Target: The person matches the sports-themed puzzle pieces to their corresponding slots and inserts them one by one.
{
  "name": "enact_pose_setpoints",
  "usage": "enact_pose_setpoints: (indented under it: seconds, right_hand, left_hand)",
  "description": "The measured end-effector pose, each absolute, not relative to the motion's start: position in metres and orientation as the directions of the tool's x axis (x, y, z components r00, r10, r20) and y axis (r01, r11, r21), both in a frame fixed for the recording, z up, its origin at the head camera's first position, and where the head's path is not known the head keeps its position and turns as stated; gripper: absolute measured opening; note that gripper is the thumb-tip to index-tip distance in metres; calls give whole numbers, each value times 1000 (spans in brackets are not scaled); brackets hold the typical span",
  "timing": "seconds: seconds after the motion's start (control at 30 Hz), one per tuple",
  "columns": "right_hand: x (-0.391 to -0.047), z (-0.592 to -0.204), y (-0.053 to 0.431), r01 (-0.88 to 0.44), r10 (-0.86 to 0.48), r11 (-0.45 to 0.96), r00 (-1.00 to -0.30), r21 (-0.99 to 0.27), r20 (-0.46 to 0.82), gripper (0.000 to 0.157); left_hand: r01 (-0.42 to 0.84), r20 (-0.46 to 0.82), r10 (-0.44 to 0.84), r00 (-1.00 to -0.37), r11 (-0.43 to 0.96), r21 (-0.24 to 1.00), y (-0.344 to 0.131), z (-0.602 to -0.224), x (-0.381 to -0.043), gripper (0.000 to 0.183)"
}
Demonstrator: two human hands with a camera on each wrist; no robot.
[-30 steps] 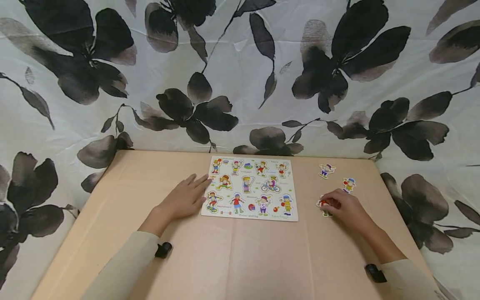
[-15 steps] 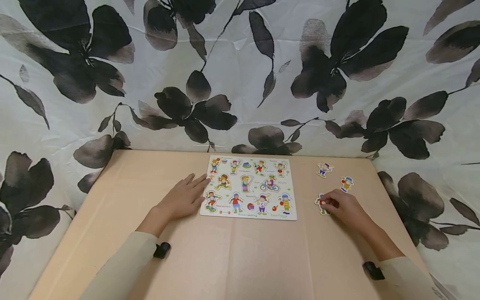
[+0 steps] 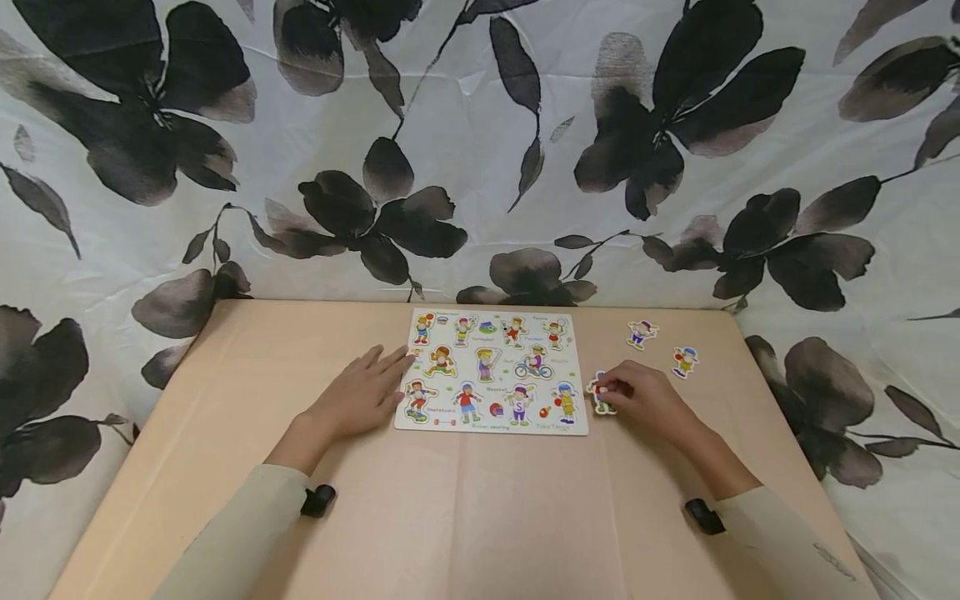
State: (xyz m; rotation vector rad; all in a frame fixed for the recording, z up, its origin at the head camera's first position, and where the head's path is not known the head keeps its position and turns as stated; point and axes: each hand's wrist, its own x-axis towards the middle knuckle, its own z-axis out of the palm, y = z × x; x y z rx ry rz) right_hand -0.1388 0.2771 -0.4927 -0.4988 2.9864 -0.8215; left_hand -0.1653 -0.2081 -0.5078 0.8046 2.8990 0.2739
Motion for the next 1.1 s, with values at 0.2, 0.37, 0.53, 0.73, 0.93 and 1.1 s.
enact_pose_setpoints:
  seconds: [0.2,0.37,0.53,0.73,0.93,1.1]
  right_hand:
    - [-150,-487,243,-345,-356,775,-931,-530,87,17]
    - [-157,-484,211,-363,-400,749,-915,-554,58,15]
    - [-163,-484,182,-427,-465,704,-881,-568,86,11]
    - [-171,-486,153,-476,-528,651,-844,-591,98,10]
    - [-174,-486,128,-505,-571,654,-818,-564,69,10]
    - [-175,-488,112,-528,-602,652,-797,-545,52,12]
  left_hand:
    - [503,-51,523,-851,838,211,-209,-508,-166,64]
    - [508,-42,526,-849,836,208,-209,-507,-165,64]
    - [505,-64,528,-847,836,212,-209,-507,-165,64]
    - [499,-69,523,-850,840,212,-210,-504,-164,64]
    - [502,-57,525,-849,836,221,-209,-503,-164,64]
    - [497,-65,522,-851,838,226,-209,-504,-165,64]
